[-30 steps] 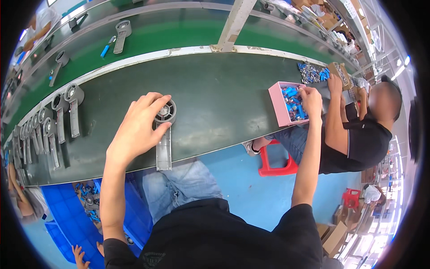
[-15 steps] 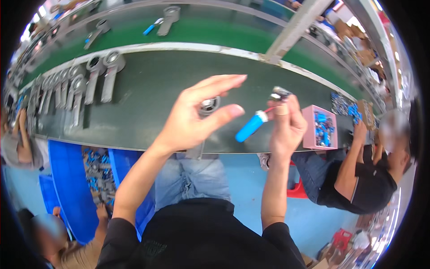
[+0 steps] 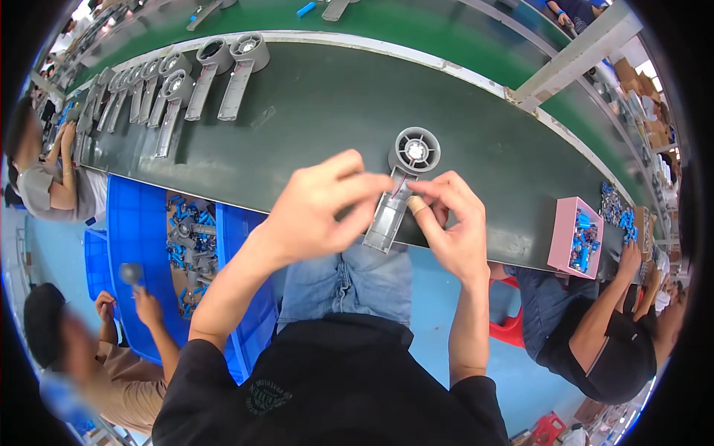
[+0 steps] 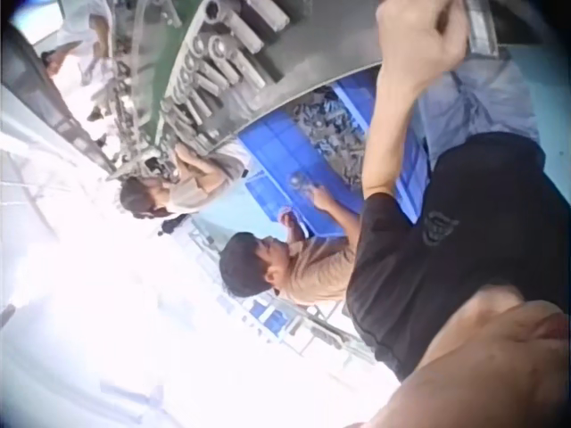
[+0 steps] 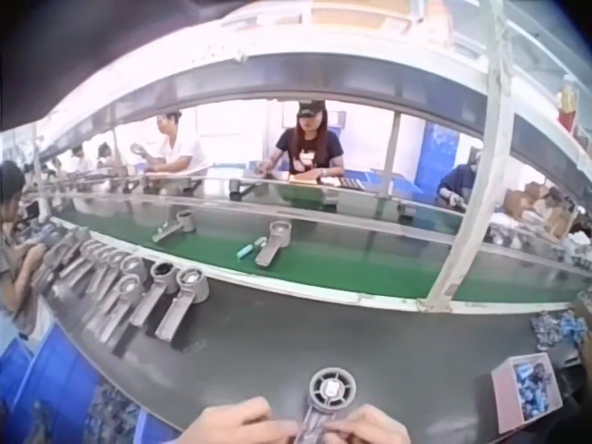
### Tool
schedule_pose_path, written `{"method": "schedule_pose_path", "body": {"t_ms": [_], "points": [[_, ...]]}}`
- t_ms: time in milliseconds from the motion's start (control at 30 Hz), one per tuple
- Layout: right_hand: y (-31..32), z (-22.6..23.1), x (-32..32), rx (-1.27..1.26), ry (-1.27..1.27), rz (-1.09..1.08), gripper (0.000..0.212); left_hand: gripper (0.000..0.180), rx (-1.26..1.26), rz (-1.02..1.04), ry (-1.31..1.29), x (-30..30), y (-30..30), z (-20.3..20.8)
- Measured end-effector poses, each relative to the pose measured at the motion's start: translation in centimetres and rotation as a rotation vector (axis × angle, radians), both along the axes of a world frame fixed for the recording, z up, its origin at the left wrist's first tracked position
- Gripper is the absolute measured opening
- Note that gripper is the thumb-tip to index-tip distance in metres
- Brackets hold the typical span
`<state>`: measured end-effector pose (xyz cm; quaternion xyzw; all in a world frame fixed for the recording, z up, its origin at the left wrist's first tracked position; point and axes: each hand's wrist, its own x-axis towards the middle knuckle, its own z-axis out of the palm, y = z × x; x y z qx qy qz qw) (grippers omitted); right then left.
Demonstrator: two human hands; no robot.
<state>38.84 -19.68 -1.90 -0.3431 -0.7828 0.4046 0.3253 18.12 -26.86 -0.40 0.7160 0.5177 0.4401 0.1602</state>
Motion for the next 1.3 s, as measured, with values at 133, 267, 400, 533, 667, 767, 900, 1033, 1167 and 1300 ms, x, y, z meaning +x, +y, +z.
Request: {"method": "schedule_pose_path", "body": {"t_ms": [133, 267, 400, 533, 667, 767, 900, 1033, 1167, 1300], "points": [[-0.3, -1.3, -0.5, 0.060, 0.088, -0.056, 0.024, 0.016, 0.050, 0.056, 0.299, 1.4, 0.1, -1.7], [-0.7, -1.9, -1.2, 0.115, 0.115, -0.060, 0.024, 0.012, 0.091, 0.120, 0.306, 1.8, 0.6, -2.8], [-0.3, -2.8, -1.9, 0.264, 0.084, -0.056, 0.019, 0.010, -0.114, 0.123, -0.105, 1.8, 1.1, -2.4], [0.2, -4.1, -2.7, 0.451, 0.144, -0.108, 0.016, 0.015, -0.285, 0.153, -0.328, 1.9, 1.2, -2.3], [-0.2, -3.9, -3.1, 0.401, 0.142, -0.171, 0.016, 0.022, -0.216, 0.135, -0.293, 1.8, 0.7, -2.2], [-0.4, -3.9, -3.4, 0.313, 0.186, -0.183, 0.015, 0.026, -0.210, 0.182, -0.435, 1.9, 0.3, -3.5], [-0.3, -4.0, -3.2, 0.331, 0.156, -0.195, 0.015, 0.029, -0.129, 0.099, -0.281, 1.4, 0.2, -3.8], [-0.3, -3.6, -3.2, 0.273, 0.188, -0.191, 0.015, 0.032, -0.200, -0.067, -0.526, 0.9, 0.2, -4.3], [-0.3, -3.6, -3.1, 0.257, 0.193, -0.165, 0.016, 0.034, -0.160, -0.080, -0.527, 0.5, 0.6, -5.1], [-0.4, -3.7, -3.0, 0.244, 0.171, -0.156, 0.015, 0.036, -0.173, -0.145, -0.664, 0.6, 0.9, -5.3]]}}
